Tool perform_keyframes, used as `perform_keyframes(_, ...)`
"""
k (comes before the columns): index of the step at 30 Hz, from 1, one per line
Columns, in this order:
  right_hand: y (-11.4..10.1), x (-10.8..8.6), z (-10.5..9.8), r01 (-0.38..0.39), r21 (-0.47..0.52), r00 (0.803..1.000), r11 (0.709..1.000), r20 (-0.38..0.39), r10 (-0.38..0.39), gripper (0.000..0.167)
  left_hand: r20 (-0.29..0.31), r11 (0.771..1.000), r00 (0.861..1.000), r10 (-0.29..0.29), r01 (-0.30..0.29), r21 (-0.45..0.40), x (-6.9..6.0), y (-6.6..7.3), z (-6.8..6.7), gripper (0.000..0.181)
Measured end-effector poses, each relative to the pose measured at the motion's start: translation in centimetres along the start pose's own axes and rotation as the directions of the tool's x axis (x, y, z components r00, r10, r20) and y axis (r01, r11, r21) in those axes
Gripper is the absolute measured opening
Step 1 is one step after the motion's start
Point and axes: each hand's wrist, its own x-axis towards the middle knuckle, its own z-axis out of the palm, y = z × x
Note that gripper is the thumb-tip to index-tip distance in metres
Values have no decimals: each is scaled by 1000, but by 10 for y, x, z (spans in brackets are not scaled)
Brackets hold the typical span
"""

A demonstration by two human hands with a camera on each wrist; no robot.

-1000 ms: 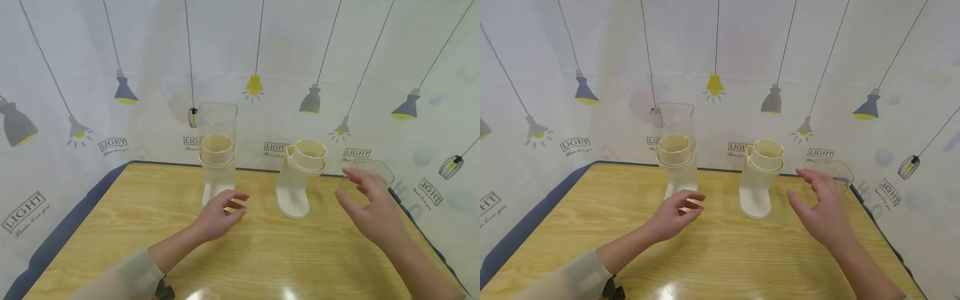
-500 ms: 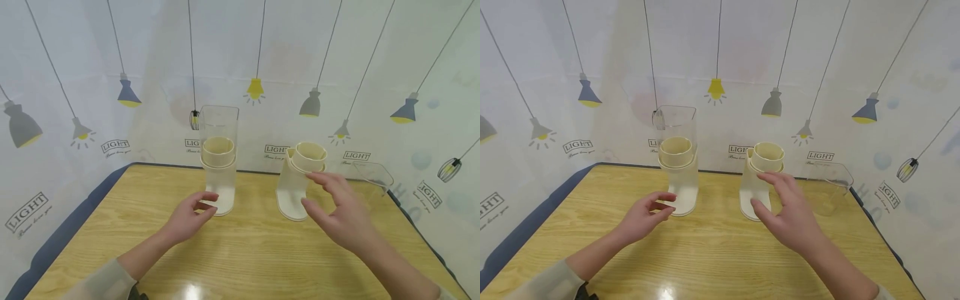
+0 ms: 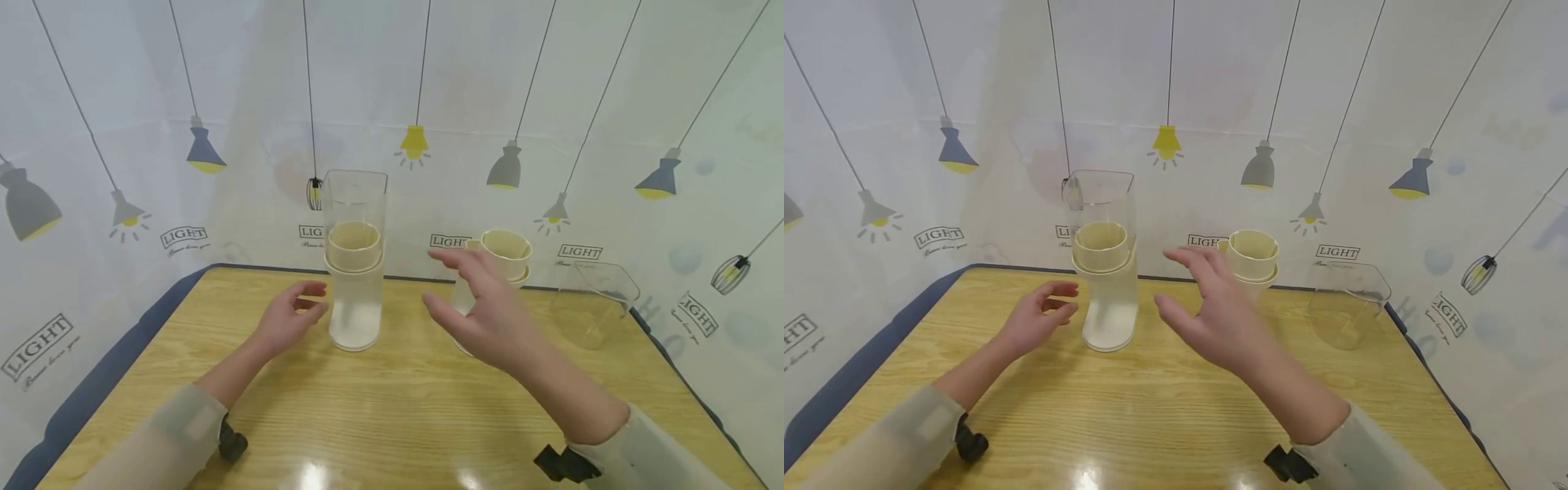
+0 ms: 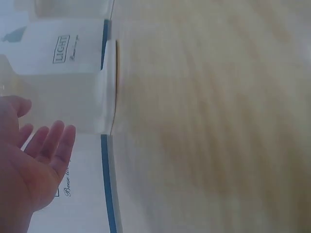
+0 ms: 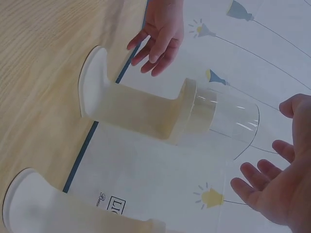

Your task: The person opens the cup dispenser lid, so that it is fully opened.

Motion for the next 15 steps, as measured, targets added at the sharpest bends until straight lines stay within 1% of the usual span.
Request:
perform_keyframes(4,-9,20,12,4,19,1000,1000,7,-4,57,-14,1000,1000,2,-2,8,22,0,-1,49)
perform_keyframes(7,-17,37,22,1,45,1000,999,7,-1,59,-31,1000,1000,-5,6,26,38,2,-1,55)
perform_keyframes(9,-22,48,28,11,54,1000,998,1,-11,60,-40,1000,999,-5,6,18,47,5,0,59)
perform_keyframes(12,-28,65,35,54,31,998,998,-12,-53,59,-42,1000,999,-9,9,2,58,9,2,64)
perform_keyframes(15,-31,80,41,103,-10,994,995,-26,-103,54,-40,1000,999,-7,7,-5,64,10,3,65)
